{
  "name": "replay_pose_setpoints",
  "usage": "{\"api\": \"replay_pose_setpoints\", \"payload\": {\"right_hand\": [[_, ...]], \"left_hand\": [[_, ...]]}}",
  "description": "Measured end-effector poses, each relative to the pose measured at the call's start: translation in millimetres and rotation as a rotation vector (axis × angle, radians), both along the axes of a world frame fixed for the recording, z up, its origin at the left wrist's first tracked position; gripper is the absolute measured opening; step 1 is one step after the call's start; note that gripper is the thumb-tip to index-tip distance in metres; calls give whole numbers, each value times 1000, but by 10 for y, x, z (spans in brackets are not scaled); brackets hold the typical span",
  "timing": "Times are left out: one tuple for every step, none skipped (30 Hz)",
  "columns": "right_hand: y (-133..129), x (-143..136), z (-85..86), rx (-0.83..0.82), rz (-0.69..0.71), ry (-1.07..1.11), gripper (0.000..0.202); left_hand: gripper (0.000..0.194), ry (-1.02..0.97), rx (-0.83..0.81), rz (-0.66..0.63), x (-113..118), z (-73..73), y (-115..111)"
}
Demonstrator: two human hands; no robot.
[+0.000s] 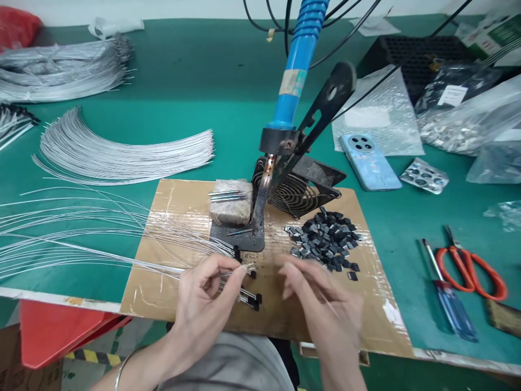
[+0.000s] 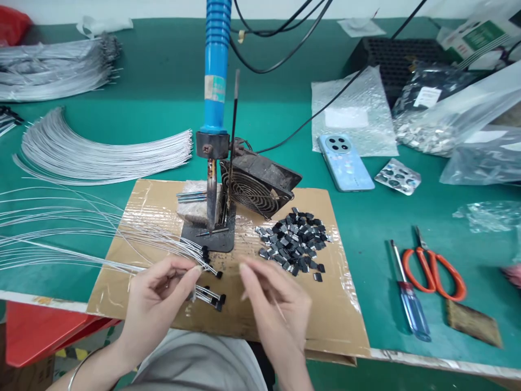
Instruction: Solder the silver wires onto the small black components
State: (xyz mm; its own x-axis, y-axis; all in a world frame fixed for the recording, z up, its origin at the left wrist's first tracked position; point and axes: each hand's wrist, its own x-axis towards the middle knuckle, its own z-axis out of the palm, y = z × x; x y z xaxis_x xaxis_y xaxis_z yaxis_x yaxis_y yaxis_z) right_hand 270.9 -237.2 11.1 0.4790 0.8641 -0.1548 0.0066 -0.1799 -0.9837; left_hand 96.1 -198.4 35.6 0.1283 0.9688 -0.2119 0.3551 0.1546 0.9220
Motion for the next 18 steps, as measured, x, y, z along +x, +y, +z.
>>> {"api": "replay_pose_setpoints", "payload": {"right_hand": [[26, 108, -12, -1, -28, -224, 18], [54, 210, -33, 13, -27, -439, 19], [81, 300, -61, 30, -7, -635, 20], [104, 371, -94, -1, 36, -760, 21], [123, 421, -126, -2, 72, -834, 22], [136, 450, -154, 5, 89, -872, 22], [142, 461, -177, 12, 100, -881, 21], [143, 458, -193, 27, 95, -879, 21], [138, 447, -203, 39, 83, -874, 19], [131, 432, -209, 47, 73, -871, 18], [122, 418, -211, 55, 65, -872, 17], [113, 407, -212, 64, 61, -876, 17], [106, 402, -212, 73, 62, -882, 16], [100, 400, -212, 82, 69, -883, 15], [97, 402, -212, 89, 75, -881, 14], [96, 406, -213, 90, 79, -878, 14], [97, 410, -213, 91, 81, -874, 14], [99, 413, -212, 89, 81, -869, 14]], "left_hand": [[18, -16, -16, 8, 1, 12, 13], [16, -33, -24, 14, 5, 27, 25], [15, -44, -25, 19, 11, 42, 37], [14, -48, -19, 23, 17, 58, 47], [13, -46, -8, 22, 22, 74, 55], [13, -43, 1, 19, 27, 88, 60], [13, -40, 6, 16, 31, 101, 64], [13, -38, 7, 14, 33, 112, 67], [13, -37, 7, 14, 36, 121, 69], [13, -37, 6, 14, 38, 129, 70], [13, -36, 7, 16, 41, 135, 72], [13, -35, 11, 20, 43, 140, 74], [13, -34, 17, 25, 47, 143, 77], [12, -34, 23, 31, 49, 145, 81], [12, -36, 27, 35, 52, 146, 85], [11, -36, 30, 40, 53, 146, 89], [11, -37, 35, 43, 53, 145, 93], [10, -38, 39, 43, 53, 144, 96]]}}
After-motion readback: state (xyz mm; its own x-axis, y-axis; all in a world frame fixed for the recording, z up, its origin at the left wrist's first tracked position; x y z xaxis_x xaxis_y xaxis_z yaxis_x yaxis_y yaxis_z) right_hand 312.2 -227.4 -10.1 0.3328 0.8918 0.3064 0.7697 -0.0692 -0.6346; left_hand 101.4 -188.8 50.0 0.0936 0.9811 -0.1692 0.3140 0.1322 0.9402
